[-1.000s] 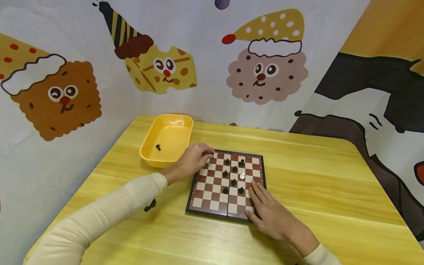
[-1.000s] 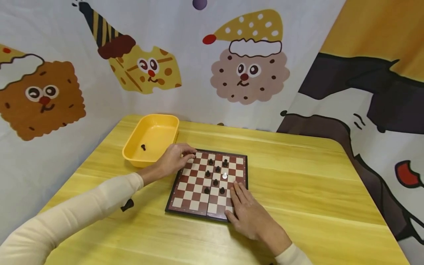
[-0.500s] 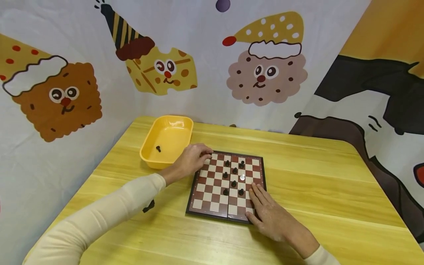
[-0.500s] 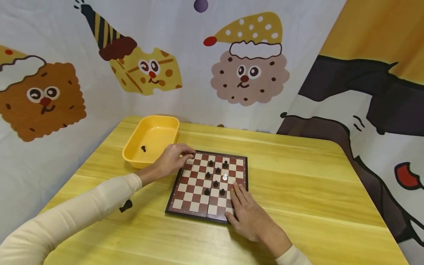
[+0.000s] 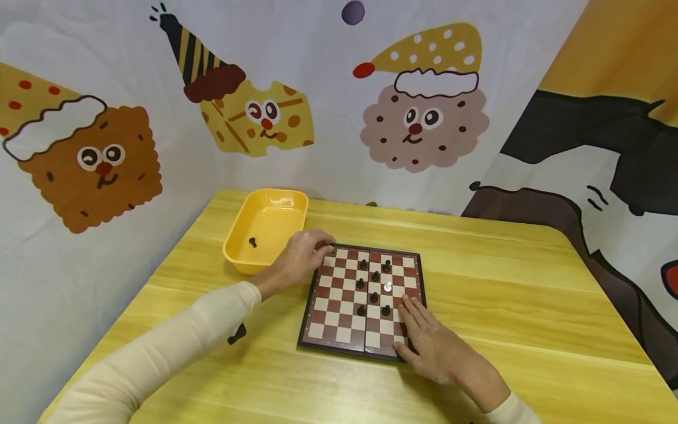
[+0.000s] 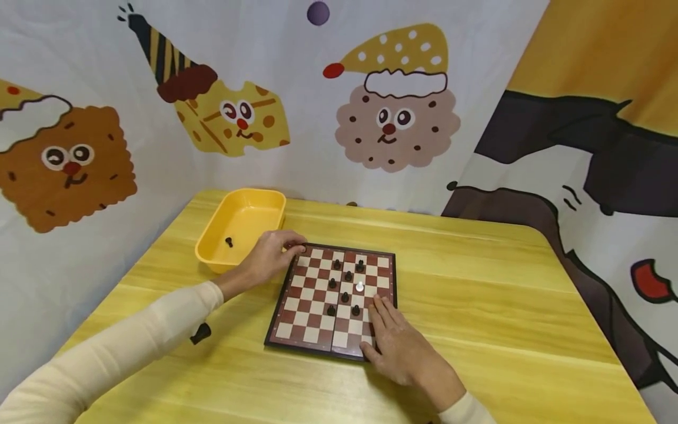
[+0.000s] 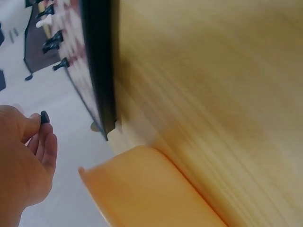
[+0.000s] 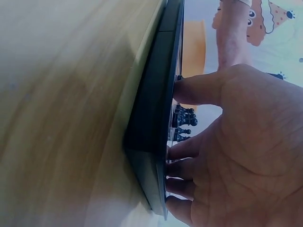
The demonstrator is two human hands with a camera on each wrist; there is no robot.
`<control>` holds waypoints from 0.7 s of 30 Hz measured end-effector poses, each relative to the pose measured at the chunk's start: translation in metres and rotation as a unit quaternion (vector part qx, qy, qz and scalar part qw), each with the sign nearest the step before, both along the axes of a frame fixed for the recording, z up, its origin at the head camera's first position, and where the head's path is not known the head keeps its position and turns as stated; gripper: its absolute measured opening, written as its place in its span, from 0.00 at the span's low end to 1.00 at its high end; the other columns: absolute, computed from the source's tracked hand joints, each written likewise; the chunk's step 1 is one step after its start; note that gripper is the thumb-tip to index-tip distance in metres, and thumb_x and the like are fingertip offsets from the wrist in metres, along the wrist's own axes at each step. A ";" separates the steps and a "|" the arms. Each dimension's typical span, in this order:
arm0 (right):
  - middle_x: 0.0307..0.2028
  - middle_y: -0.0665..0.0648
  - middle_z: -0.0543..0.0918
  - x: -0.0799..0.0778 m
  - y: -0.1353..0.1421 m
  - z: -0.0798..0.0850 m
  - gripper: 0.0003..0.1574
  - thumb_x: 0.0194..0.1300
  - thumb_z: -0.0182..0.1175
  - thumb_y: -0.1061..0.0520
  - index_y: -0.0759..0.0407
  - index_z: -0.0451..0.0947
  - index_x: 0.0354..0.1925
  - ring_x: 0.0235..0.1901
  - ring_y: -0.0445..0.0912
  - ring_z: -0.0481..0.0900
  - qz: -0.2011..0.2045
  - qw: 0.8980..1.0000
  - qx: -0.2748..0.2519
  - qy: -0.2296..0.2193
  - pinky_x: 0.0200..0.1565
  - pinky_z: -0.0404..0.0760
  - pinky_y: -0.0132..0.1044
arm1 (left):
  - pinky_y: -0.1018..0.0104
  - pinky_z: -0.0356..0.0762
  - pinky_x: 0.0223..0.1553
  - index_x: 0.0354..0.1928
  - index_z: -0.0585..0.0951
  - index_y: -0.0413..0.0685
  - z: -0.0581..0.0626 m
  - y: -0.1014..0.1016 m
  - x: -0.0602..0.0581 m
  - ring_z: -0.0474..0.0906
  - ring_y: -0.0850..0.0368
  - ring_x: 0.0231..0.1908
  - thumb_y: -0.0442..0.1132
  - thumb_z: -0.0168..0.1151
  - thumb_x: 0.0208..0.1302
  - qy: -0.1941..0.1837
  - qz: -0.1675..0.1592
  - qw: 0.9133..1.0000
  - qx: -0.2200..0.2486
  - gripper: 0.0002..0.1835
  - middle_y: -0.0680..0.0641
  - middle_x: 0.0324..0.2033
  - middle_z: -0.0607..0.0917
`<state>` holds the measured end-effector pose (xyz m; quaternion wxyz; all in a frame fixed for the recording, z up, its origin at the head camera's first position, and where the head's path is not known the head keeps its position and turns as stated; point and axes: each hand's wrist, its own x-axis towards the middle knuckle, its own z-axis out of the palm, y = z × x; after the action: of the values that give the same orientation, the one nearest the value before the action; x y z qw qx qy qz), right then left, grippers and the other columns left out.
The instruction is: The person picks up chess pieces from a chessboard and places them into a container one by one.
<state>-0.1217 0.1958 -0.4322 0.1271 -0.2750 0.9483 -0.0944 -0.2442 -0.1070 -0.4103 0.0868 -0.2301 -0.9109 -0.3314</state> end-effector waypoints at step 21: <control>0.77 0.72 0.44 0.001 0.000 0.001 0.47 0.81 0.46 0.40 0.74 0.49 0.77 0.76 0.65 0.41 0.000 1.000 -0.001 -0.003 0.72 0.49 0.58 | 0.60 0.83 0.44 0.47 0.87 0.40 0.007 -0.022 0.002 0.84 0.52 0.43 0.34 0.67 0.70 0.042 0.013 0.998 -0.037 0.08 0.45 0.45 0.88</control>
<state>-0.1211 0.1957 -0.4312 0.1297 -0.2744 0.9479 -0.0964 -0.2420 -0.1288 -0.4032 0.1203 -0.2351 -0.9211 -0.2860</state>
